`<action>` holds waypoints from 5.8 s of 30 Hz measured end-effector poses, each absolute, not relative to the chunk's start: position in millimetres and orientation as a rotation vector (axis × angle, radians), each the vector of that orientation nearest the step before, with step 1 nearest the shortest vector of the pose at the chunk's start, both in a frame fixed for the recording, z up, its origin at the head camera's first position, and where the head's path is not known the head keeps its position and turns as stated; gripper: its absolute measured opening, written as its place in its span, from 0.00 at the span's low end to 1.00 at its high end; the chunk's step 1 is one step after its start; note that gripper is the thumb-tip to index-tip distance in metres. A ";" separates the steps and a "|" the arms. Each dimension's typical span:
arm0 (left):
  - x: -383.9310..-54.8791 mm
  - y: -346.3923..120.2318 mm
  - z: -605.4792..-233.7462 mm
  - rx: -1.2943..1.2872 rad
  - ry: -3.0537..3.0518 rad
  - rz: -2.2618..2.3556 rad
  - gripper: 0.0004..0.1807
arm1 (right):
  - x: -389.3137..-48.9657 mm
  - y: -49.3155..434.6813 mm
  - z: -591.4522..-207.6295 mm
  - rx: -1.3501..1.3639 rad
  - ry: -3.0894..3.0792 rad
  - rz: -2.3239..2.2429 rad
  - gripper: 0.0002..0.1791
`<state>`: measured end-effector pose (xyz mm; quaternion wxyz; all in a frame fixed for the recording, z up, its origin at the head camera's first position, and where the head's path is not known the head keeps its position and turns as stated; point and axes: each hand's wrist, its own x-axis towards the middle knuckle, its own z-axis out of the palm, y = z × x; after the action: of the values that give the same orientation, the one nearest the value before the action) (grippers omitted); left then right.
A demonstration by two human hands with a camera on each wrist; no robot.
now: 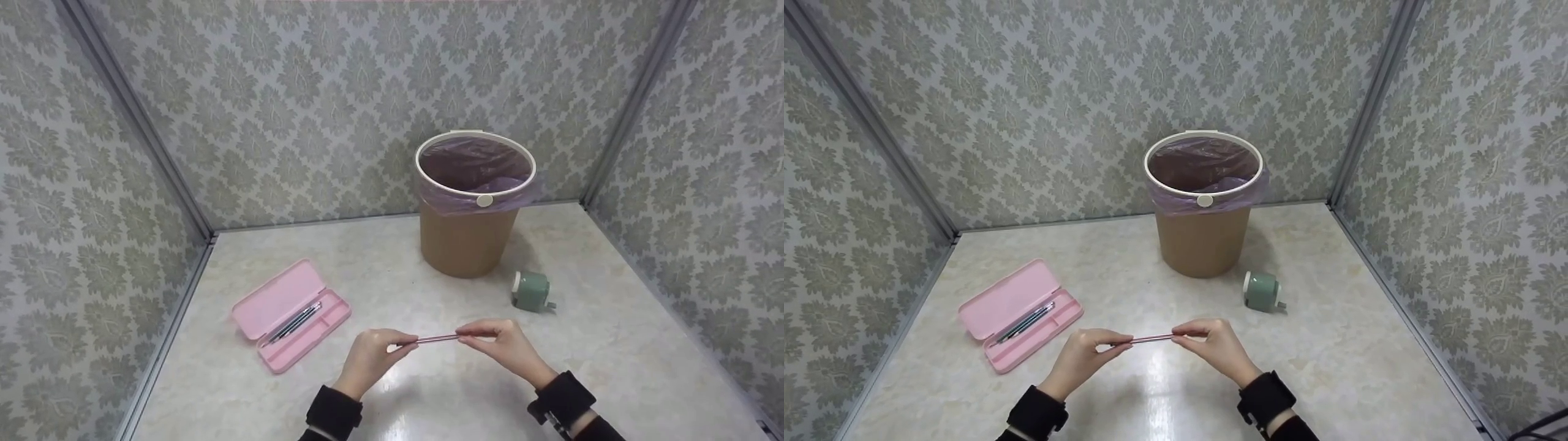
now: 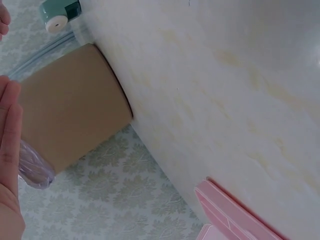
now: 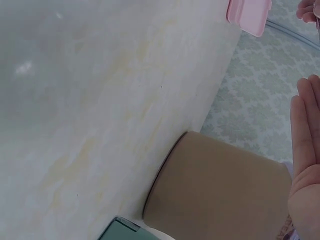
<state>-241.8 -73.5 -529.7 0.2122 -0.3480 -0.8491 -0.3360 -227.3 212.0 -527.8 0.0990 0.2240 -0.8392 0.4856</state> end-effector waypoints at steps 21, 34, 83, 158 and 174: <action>-242.2 -86.4 -535.8 -0.907 -2.424 -0.935 0.07 | -277.8 289.1 -506.1 0.416 -2.785 0.740 0.26; -239.8 -93.9 -540.2 -0.887 -2.422 -0.932 0.06 | -315.3 335.7 -511.6 0.407 -2.887 0.536 0.33; -242.5 -97.6 -544.2 -0.832 -2.456 -0.927 0.06 | -313.7 312.3 -512.4 0.599 -2.986 0.462 0.30; -249.0 -99.1 -573.0 -0.839 -2.632 -1.046 0.06 | -252.8 200.0 -525.0 1.012 -2.924 0.429 0.34; -253.9 -85.4 -571.9 -0.858 -2.661 -1.003 0.06 | -255.6 199.2 -523.8 1.029 -2.925 0.410 0.32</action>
<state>-253.9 -85.4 -571.9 0.0856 -0.2879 -0.8925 -0.3366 -255.6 199.2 -523.8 0.0070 0.3289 -0.9352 0.1312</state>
